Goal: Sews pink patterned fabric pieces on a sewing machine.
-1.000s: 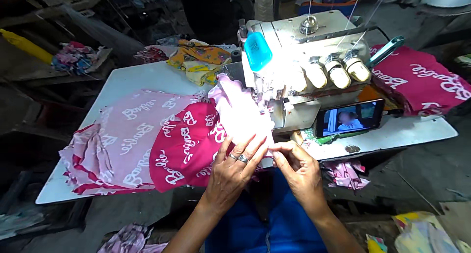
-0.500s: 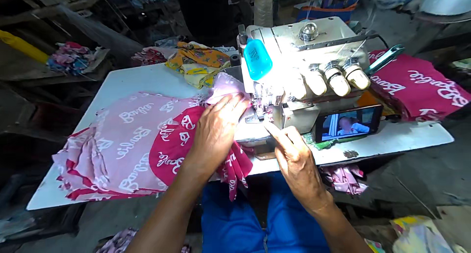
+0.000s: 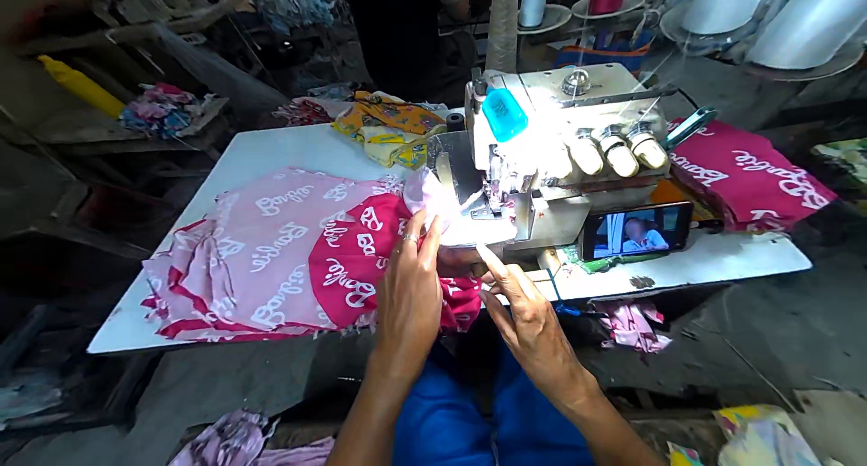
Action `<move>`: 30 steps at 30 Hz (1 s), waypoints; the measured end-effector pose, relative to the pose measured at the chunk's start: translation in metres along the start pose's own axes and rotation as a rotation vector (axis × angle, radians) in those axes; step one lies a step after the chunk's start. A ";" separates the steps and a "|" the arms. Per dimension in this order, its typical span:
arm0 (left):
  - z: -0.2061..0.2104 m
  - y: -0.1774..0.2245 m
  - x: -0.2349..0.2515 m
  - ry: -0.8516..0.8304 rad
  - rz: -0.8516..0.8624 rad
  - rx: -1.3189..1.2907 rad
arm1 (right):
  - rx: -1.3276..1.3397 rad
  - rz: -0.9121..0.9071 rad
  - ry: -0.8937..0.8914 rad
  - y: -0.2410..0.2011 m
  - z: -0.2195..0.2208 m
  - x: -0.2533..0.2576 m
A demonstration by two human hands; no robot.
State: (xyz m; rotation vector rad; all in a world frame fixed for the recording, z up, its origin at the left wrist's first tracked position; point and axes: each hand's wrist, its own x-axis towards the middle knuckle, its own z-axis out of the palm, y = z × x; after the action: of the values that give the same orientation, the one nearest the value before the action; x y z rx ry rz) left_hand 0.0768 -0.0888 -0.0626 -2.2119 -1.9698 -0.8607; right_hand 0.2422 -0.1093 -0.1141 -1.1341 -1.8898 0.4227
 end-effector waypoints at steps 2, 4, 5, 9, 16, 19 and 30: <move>0.005 0.004 -0.021 0.041 -0.027 -0.051 | 0.045 -0.019 -0.011 -0.003 0.003 0.004; 0.009 0.011 -0.041 0.054 -0.016 -0.119 | 0.140 -0.022 -0.027 -0.004 0.008 0.007; 0.010 0.015 -0.051 0.030 0.006 -0.191 | 0.207 -0.010 -0.046 -0.005 0.009 0.009; 0.011 0.010 -0.079 -0.233 0.175 -0.522 | 0.318 0.117 -0.075 -0.001 0.005 0.015; -0.008 -0.041 -0.022 -0.044 -0.248 -0.575 | 0.130 0.303 0.208 0.044 -0.020 0.008; 0.000 -0.058 0.015 -0.149 -0.404 -0.482 | 0.186 0.324 0.106 0.032 -0.017 -0.007; -0.017 -0.065 0.088 -0.373 -0.323 -0.249 | 0.530 0.298 -0.333 -0.001 -0.029 -0.071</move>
State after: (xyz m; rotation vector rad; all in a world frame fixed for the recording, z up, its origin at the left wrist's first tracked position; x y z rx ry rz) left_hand 0.0125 -0.0042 -0.0300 -2.3674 -2.5762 -0.8075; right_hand 0.2799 -0.1732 -0.1322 -1.0197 -1.7223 1.2634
